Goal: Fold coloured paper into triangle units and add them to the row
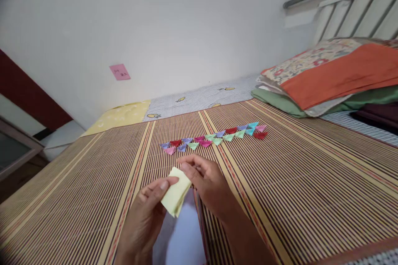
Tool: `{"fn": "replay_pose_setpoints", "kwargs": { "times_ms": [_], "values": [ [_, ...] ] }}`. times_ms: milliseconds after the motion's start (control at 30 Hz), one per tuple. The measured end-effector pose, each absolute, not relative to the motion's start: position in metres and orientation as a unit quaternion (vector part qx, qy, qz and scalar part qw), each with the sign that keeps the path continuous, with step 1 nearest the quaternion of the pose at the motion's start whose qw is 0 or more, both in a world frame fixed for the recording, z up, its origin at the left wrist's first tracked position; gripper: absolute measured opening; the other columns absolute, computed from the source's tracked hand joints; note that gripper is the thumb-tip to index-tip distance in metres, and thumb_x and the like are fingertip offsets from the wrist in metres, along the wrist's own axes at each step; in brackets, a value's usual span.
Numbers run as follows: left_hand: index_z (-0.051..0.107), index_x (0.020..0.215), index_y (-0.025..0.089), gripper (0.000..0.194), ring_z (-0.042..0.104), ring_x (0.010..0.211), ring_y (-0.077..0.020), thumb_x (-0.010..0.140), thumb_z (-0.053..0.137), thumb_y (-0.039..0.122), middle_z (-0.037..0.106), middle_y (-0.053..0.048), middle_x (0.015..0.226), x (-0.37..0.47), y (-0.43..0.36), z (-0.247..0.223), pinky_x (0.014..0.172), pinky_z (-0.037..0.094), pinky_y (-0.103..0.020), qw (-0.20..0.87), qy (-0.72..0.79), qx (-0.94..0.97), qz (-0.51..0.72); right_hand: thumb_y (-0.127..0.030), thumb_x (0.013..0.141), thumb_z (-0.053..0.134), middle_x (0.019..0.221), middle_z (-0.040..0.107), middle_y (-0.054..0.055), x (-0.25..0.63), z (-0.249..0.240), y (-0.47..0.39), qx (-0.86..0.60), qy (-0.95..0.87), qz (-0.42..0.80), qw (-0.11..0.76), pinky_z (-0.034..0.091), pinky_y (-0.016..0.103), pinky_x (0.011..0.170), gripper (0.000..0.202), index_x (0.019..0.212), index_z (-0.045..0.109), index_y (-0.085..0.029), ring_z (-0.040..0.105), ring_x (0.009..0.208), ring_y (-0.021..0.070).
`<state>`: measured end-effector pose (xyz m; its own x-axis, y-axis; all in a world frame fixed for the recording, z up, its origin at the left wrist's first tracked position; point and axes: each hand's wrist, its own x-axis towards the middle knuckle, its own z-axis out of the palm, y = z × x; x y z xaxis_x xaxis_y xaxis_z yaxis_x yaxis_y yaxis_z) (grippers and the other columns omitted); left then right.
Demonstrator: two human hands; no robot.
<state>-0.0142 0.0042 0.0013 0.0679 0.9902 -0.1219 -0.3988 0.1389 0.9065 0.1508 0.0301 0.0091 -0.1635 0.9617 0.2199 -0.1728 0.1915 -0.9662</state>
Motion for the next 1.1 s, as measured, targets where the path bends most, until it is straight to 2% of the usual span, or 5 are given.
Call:
{"fn": "replay_pose_setpoints", "kwargs": {
  "times_ms": [133, 233, 700, 833, 1100],
  "values": [
    [0.084, 0.083, 0.011, 0.033, 0.071, 0.074, -0.0220, 0.070, 0.087, 0.041, 0.078, -0.014, 0.080, -0.017, 0.011, 0.000, 0.070, 0.057, -0.029, 0.665, 0.376, 0.262, 0.590, -0.030, 0.089, 0.069, 0.119, 0.067, 0.007, 0.160, 0.011, 0.030, -0.313, -0.637, 0.468, 0.526, 0.049, 0.036, 0.097, 0.020, 0.108, 0.072, -0.024, 0.062, 0.114, 0.0233],
    [0.084, 0.082, 0.008, 0.033, 0.072, 0.076, -0.0229, 0.069, 0.088, 0.038, 0.079, -0.016, 0.081, -0.019, 0.013, -0.002, 0.070, 0.058, -0.029, 0.685, 0.366, 0.235, 0.584, -0.022, 0.088, 0.071, 0.121, 0.066, 0.006, 0.163, 0.016, 0.026, -0.307, -0.698, 0.412, 0.499, 0.043, 0.039, 0.106, 0.019, 0.106, 0.073, -0.026, 0.061, 0.117, 0.0236],
    [0.083, 0.084, 0.009, 0.035, 0.070, 0.072, -0.0207, 0.074, 0.085, 0.042, 0.077, -0.012, 0.075, -0.018, 0.013, -0.004, 0.061, 0.052, -0.025, 0.659, 0.378, 0.264, 0.594, -0.007, 0.077, 0.075, 0.115, 0.067, 0.002, 0.153, 0.029, 0.011, -0.348, -0.778, 0.303, 0.427, 0.046, 0.038, 0.098, 0.034, 0.103, 0.070, -0.029, 0.062, 0.112, 0.0237],
    [0.082, 0.084, 0.008, 0.036, 0.067, 0.066, -0.0188, 0.076, 0.083, 0.043, 0.073, -0.010, 0.067, -0.015, 0.013, -0.004, 0.057, 0.048, -0.024, 0.665, 0.376, 0.282, 0.581, -0.005, 0.082, 0.067, 0.108, 0.067, 0.003, 0.151, 0.028, 0.010, -0.363, -0.781, 0.287, 0.419, 0.046, 0.038, 0.093, 0.027, 0.099, 0.069, -0.025, 0.061, 0.107, 0.0226],
    [0.080, 0.087, 0.009, 0.039, 0.060, 0.058, -0.0151, 0.084, 0.074, 0.048, 0.067, -0.006, 0.061, -0.020, 0.009, -0.012, 0.054, 0.044, -0.024, 0.617, 0.401, 0.353, 0.578, -0.024, 0.093, 0.065, 0.101, 0.062, 0.003, 0.158, 0.017, 0.019, -0.373, -0.743, 0.317, 0.457, 0.046, 0.034, 0.087, 0.008, 0.089, 0.072, -0.023, 0.062, 0.096, 0.0197]
  ]
}}
